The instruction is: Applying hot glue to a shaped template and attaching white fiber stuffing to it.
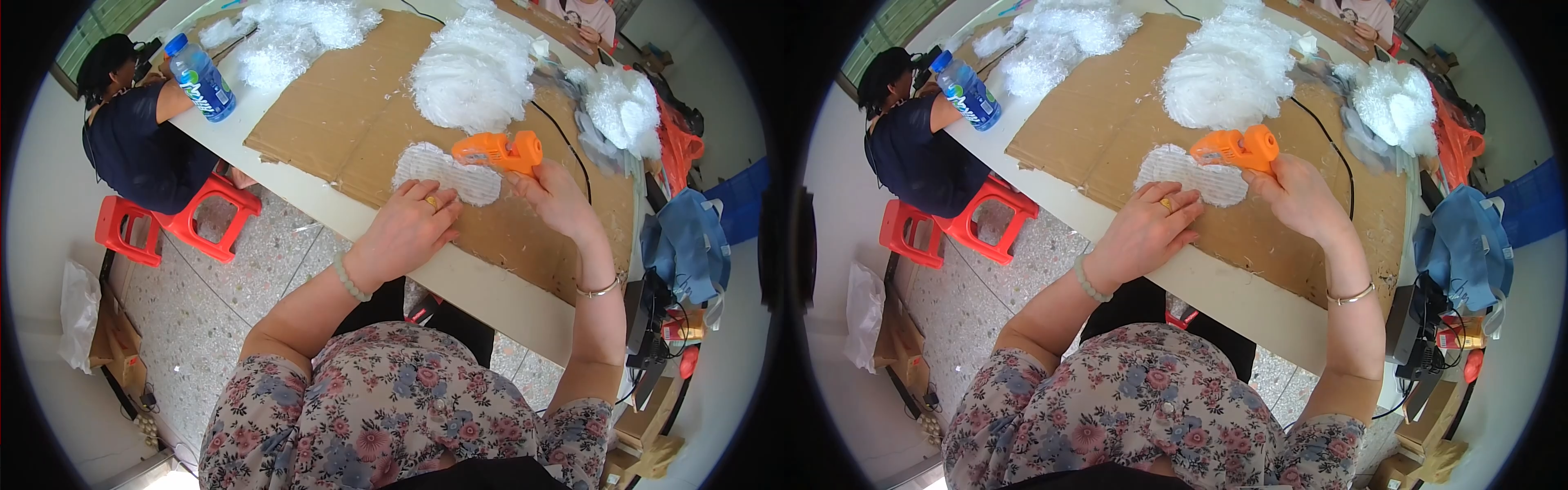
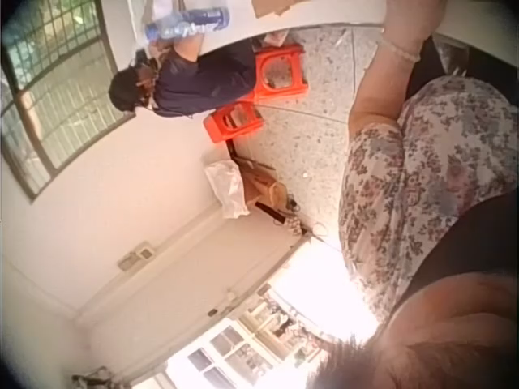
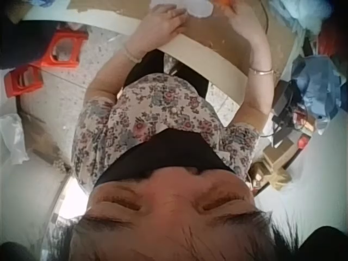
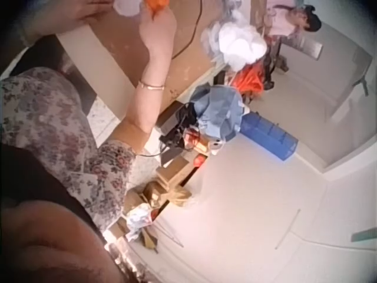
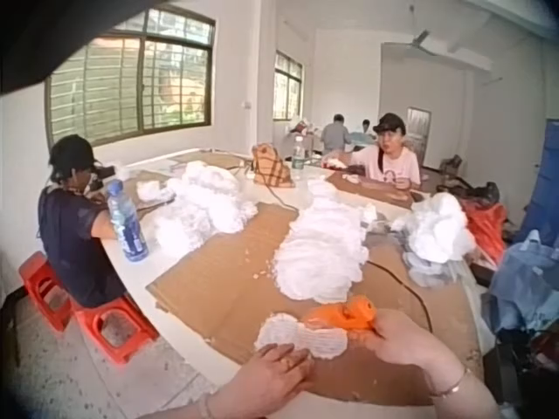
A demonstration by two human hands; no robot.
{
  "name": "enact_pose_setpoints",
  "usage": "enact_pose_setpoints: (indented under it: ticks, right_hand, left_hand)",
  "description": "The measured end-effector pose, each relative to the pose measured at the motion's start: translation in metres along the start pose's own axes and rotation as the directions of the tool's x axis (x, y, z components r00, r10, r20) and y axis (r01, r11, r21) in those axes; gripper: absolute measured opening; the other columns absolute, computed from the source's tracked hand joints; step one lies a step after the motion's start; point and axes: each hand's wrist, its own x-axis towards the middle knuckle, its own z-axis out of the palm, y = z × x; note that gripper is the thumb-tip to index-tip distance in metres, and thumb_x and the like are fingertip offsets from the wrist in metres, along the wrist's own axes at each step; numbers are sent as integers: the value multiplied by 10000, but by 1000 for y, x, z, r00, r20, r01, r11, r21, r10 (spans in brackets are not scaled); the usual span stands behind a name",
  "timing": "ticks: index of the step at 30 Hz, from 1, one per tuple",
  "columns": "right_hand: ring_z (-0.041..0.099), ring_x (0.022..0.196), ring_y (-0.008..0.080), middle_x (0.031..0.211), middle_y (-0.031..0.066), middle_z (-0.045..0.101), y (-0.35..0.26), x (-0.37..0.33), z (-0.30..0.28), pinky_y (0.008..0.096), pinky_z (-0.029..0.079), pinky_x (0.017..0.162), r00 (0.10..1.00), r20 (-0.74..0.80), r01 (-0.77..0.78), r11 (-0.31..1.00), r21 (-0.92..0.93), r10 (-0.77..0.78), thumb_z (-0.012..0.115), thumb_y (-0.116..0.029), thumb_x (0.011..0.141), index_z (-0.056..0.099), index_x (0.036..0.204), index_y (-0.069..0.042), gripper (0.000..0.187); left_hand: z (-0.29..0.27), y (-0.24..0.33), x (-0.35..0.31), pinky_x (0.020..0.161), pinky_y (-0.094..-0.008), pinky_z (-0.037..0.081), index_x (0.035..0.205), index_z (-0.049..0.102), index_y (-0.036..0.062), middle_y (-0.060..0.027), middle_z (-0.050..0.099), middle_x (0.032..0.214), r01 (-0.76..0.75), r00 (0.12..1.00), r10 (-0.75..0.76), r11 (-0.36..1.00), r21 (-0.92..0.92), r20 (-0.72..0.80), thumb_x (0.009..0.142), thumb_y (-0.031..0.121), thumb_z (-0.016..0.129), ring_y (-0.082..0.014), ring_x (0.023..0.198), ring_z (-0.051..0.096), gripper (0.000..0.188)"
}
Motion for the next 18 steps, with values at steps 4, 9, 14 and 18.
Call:
enact_pose_setpoints:
  ticks: [4, 9, 14, 18]
  right_hand:
    - [560, 722, 159, 872, 59, 597, 15, -11, 9, 293, 460, 627, 998, -62, 22, 855, 518, 12, 508, -276, 957, 558, 1034, -1, 290]
    - [616, 955, 234, 1035, 108, 597, 2, -15, 49, 416, 569, 760, 985, -103, 55, 309, 950, 142, 439, -234, 984, 502, 1174, -25, 289]
    - [562, 1051, 231, 1128, 116, 543, -12, -8, 68, 444, 562, 806, 958, -188, 163, 129, 978, 216, 391, -222, 1000, 479, 1177, -25, 280]
    - [551, 1031, 216, 1107, 108, 545, -3, -5, 82, 444, 555, 820, 921, -206, 190, 80, 979, 331, 396, -219, 998, 482, 1162, -24, 268]
  left_hand:
    - [-3, 0, 3, 886, -397, 446, 1047, 609, 37, -98, 618, 1105, -4, 1000, 4, 1000, -27, 3, 707, 170, 721, -298, 1009, 556, 382]
    - [-5, 0, 1, 881, -403, 448, 1075, 600, 39, -111, 621, 1114, -6, 1000, 6, 1000, -26, 20, 711, 174, 719, -303, 1012, 560, 407]
    - [-8, 1, 2, 878, -422, 450, 1094, 596, 47, -123, 620, 1123, -19, 1000, 19, 1000, -4, -3, 735, 182, 710, -300, 999, 582, 400]
    - [-16, -7, 7, 830, -401, 471, 1022, 633, 40, -142, 649, 1011, 63, 996, -74, 980, -189, -52, 789, 172, 671, -309, 913, 613, 271]
